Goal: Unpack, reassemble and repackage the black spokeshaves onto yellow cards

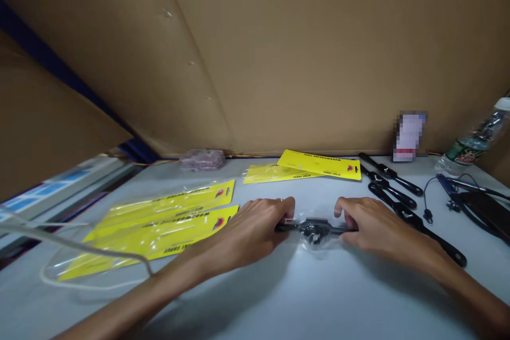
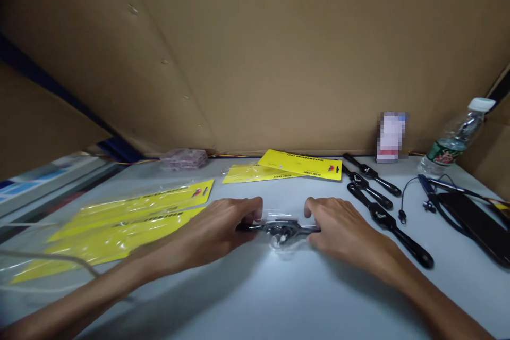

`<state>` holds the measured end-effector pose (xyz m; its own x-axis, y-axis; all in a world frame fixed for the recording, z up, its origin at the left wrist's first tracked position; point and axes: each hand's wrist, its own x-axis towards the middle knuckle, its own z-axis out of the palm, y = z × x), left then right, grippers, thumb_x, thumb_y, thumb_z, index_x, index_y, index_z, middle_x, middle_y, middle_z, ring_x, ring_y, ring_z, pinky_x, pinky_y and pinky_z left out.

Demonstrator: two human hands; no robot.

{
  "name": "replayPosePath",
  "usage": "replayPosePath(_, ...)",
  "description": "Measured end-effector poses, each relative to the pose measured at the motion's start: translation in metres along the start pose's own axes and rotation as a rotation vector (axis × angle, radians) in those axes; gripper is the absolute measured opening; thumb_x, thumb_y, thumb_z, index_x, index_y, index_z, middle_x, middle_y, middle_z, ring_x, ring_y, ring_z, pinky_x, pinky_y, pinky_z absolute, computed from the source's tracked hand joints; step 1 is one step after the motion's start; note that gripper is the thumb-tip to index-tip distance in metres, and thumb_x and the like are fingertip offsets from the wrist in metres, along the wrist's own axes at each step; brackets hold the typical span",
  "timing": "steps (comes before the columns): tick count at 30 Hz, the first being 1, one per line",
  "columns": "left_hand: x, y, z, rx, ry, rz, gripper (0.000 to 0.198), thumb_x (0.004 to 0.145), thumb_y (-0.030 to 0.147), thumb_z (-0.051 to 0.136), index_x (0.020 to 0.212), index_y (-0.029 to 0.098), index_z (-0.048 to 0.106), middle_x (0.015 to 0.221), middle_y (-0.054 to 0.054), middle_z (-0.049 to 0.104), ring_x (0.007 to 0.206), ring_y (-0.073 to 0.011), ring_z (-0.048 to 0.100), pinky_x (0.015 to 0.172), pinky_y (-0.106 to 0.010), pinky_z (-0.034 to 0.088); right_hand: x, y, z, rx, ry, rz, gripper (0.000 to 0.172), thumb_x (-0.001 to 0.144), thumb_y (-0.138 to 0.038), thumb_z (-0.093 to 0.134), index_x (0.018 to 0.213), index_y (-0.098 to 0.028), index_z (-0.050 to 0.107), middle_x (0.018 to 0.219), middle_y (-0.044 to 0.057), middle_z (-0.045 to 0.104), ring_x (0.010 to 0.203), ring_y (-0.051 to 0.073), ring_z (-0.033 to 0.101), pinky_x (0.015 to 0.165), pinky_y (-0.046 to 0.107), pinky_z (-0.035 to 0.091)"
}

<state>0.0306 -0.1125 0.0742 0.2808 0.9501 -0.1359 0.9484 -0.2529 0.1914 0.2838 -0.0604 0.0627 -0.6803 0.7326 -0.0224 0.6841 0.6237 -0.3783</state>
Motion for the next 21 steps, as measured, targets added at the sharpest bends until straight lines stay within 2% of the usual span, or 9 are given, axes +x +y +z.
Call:
replayPosePath(4, 0.000, -0.005, 0.016, 0.195, 0.273, 0.131, 0.013, 0.087, 0.009, 0.059, 0.092, 0.020, 0.054, 0.083, -0.002, 0.067, 0.071, -0.0219, 0.062, 0.060, -0.030, 0.031, -0.001, 0.000, -0.004, -0.096, 0.049, -0.033, 0.011, 0.082, -0.016, 0.067, 0.091, -0.021, 0.062, 0.095, 0.004, 0.071, 0.081, 0.020, 0.062, 0.067, 0.031, 0.037)
replayPosePath(8, -0.003, -0.008, 0.030, 0.378, 0.536, 0.298, 0.021, 0.085, 0.000, 0.048, 0.085, 0.021, 0.049, 0.076, -0.002, 0.061, 0.062, -0.0201, 0.056, 0.056, -0.031, 0.033, -0.004, -0.001, -0.005, -0.133, 0.037, -0.090, 0.013, 0.084, -0.016, 0.069, 0.096, -0.020, 0.067, 0.099, 0.005, 0.073, 0.088, 0.023, 0.067, 0.072, 0.033, 0.041)
replayPosePath(12, -0.008, -0.008, 0.038, 0.425, 0.702, 0.431, 0.026, 0.092, -0.001, 0.040, 0.081, 0.021, 0.047, 0.071, -0.001, 0.057, 0.059, -0.0182, 0.049, 0.056, -0.031, 0.034, -0.009, -0.006, -0.007, -0.080, 0.016, -0.110, 0.012, 0.088, -0.021, 0.069, 0.100, -0.022, 0.071, 0.101, 0.004, 0.073, 0.091, 0.024, 0.069, 0.077, 0.035, 0.046)
replayPosePath(15, -0.013, -0.006, 0.041, 0.446, 0.764, 0.510, 0.032, 0.097, -0.003, 0.036, 0.078, 0.021, 0.047, 0.068, 0.000, 0.055, 0.060, -0.0177, 0.047, 0.057, -0.031, 0.034, -0.017, -0.011, -0.012, -0.102, 0.048, -0.072, 0.025, 0.090, -0.030, 0.072, 0.113, -0.022, 0.069, 0.113, 0.007, 0.072, 0.101, 0.028, 0.068, 0.084, 0.041, 0.050)
replayPosePath(18, -0.020, -0.004, 0.043, 0.480, 0.743, 0.501, 0.031, 0.097, -0.002, 0.035, 0.083, 0.018, 0.053, 0.072, -0.003, 0.057, 0.065, -0.0190, 0.051, 0.060, -0.032, 0.038, -0.023, -0.012, -0.010, -0.154, -0.001, -0.106, 0.056, 0.085, -0.041, 0.079, 0.134, -0.019, 0.062, 0.134, 0.014, 0.064, 0.122, 0.035, 0.061, 0.099, 0.049, 0.050)
replayPosePath(19, -0.023, -0.003, 0.043, 0.486, 0.713, 0.494, 0.029, 0.097, -0.001, 0.036, 0.085, 0.017, 0.056, 0.074, -0.004, 0.058, 0.067, -0.0198, 0.053, 0.061, -0.032, 0.040, -0.024, -0.011, -0.008, -0.178, -0.027, -0.123, 0.060, 0.085, -0.043, 0.079, 0.137, -0.018, 0.061, 0.138, 0.016, 0.062, 0.126, 0.037, 0.058, 0.101, 0.051, 0.049)
replayPosePath(21, -0.029, 0.000, 0.043, 0.479, 0.646, 0.475, 0.027, 0.097, 0.000, 0.038, 0.089, 0.015, 0.059, 0.077, -0.005, 0.060, 0.070, -0.0211, 0.055, 0.062, -0.033, 0.043, -0.025, -0.010, -0.002, -0.211, -0.061, -0.137, 0.049, 0.089, -0.040, 0.075, 0.132, -0.019, 0.064, 0.132, 0.015, 0.065, 0.123, 0.037, 0.059, 0.100, 0.053, 0.050)
